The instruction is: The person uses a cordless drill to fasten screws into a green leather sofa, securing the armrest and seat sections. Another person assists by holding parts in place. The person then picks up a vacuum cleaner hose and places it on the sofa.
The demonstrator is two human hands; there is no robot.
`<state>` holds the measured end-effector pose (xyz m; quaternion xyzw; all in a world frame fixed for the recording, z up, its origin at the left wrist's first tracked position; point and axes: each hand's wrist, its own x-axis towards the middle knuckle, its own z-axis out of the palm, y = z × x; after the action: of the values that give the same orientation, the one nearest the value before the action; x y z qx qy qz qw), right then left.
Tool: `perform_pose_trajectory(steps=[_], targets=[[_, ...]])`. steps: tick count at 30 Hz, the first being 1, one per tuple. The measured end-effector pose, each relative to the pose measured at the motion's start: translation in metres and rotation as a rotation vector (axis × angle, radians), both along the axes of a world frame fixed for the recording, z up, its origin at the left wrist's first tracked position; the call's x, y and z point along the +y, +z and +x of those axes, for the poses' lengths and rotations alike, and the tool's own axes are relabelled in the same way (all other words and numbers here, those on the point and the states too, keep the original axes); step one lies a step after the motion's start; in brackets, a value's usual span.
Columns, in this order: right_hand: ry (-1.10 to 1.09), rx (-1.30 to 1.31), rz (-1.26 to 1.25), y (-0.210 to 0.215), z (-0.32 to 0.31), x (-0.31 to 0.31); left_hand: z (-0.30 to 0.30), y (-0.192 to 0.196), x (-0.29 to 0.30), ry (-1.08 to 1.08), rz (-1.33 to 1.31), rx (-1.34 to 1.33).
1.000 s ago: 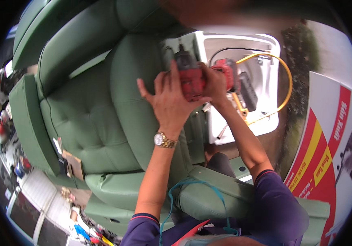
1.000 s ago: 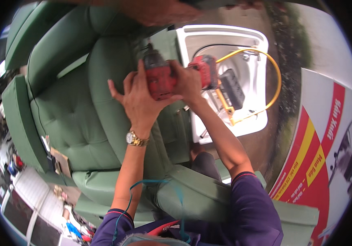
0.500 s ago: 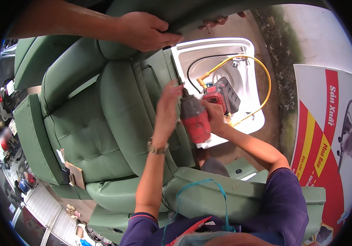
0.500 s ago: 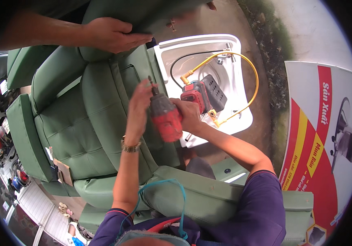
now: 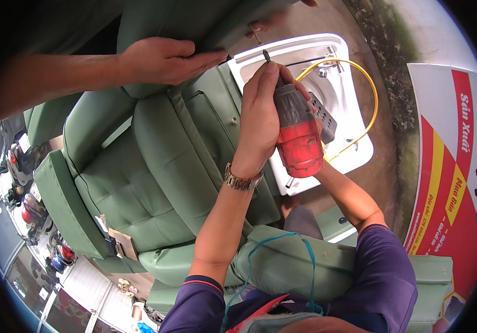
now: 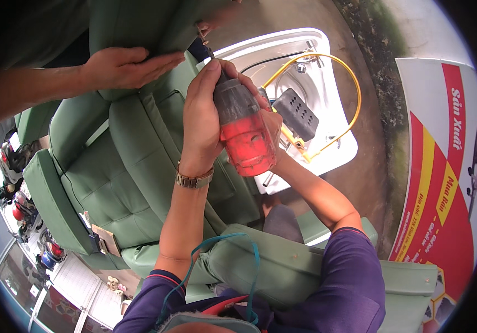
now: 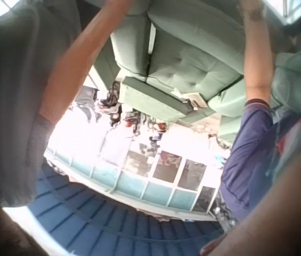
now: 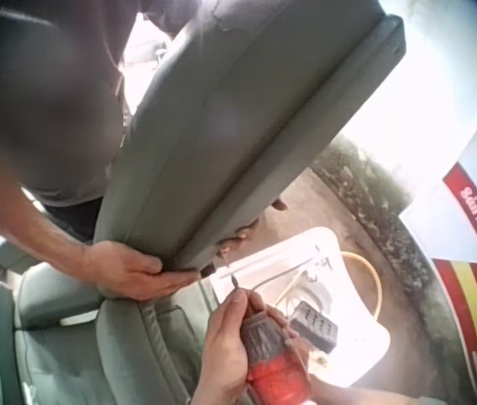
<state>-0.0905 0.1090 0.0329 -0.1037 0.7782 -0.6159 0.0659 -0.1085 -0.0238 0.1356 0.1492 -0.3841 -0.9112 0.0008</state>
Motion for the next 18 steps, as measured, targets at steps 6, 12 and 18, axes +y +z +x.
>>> perform_pose_trajectory(steps=[6,12,18], targets=[[-0.052,-0.005,-0.213,0.018,-0.009,-0.009,-0.004,-0.003,0.002,0.018,0.005,-0.006],[0.205,0.255,0.070,0.010,-0.016,0.013,-0.004,0.000,-0.002,0.028,0.031,-0.024],[0.139,0.069,-0.043,0.009,-0.011,0.009,-0.003,0.000,-0.005,0.012,0.021,0.000]])
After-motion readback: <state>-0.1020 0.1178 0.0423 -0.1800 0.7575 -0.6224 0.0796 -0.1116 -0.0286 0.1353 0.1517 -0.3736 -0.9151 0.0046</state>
